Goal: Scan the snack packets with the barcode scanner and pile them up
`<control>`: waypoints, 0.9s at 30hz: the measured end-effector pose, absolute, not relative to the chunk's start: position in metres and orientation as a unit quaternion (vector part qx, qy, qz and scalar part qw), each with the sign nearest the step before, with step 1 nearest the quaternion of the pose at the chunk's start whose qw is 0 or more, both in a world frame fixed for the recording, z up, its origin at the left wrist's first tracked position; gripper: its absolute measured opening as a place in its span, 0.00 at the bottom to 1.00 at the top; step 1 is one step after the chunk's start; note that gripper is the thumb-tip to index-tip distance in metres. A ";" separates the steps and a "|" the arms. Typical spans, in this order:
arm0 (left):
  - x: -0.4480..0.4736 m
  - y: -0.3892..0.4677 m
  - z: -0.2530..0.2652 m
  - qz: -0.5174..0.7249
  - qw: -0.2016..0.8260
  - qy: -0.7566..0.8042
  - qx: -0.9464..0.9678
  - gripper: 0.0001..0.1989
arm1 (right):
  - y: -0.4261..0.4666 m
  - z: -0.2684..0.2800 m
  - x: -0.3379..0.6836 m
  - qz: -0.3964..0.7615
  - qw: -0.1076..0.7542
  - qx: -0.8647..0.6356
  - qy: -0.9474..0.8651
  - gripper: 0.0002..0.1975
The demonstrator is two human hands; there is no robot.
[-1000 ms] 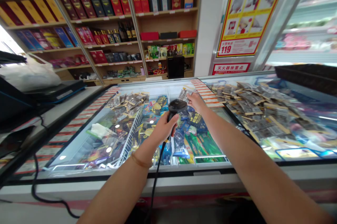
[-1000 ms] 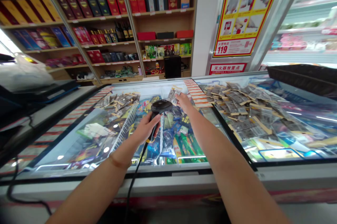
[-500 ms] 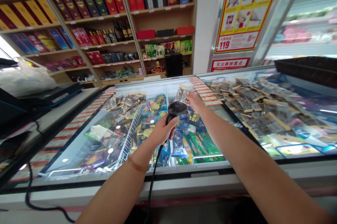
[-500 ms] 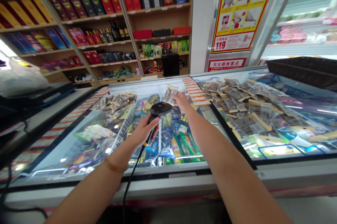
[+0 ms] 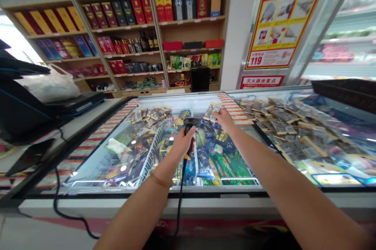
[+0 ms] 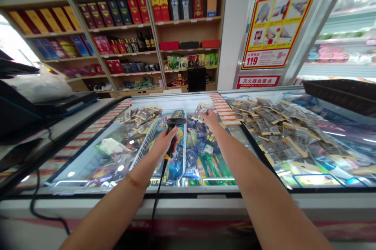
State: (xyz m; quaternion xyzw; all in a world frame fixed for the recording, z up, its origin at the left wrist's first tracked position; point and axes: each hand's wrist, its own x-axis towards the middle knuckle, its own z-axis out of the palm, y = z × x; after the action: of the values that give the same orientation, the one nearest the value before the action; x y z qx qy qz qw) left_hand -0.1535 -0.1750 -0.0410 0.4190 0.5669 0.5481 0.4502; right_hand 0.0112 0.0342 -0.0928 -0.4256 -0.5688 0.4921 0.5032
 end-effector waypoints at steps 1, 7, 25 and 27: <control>-0.161 -0.178 -0.035 0.553 0.449 0.576 0.400 0.23 | 0.032 -0.089 0.009 0.496 0.501 -0.439 -0.557 0.13; -0.232 -0.206 -0.008 0.599 0.382 0.614 0.344 0.21 | 0.017 -0.060 -0.060 0.561 0.477 -0.449 -0.506 0.06; -0.300 -0.237 -0.007 0.673 0.350 0.604 0.245 0.21 | -0.003 -0.043 -0.188 0.600 0.407 -0.328 -0.606 0.11; -0.285 -0.224 -0.012 0.657 0.380 0.594 0.266 0.23 | 0.002 -0.050 -0.154 0.543 0.420 -0.360 -0.631 0.11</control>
State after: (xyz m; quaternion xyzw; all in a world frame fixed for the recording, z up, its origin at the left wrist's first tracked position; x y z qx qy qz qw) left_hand -0.2851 -0.2243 -0.0123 0.2656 0.5942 0.6574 0.3797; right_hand -0.1537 0.0016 -0.0504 -0.3595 -0.6314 0.5434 0.4205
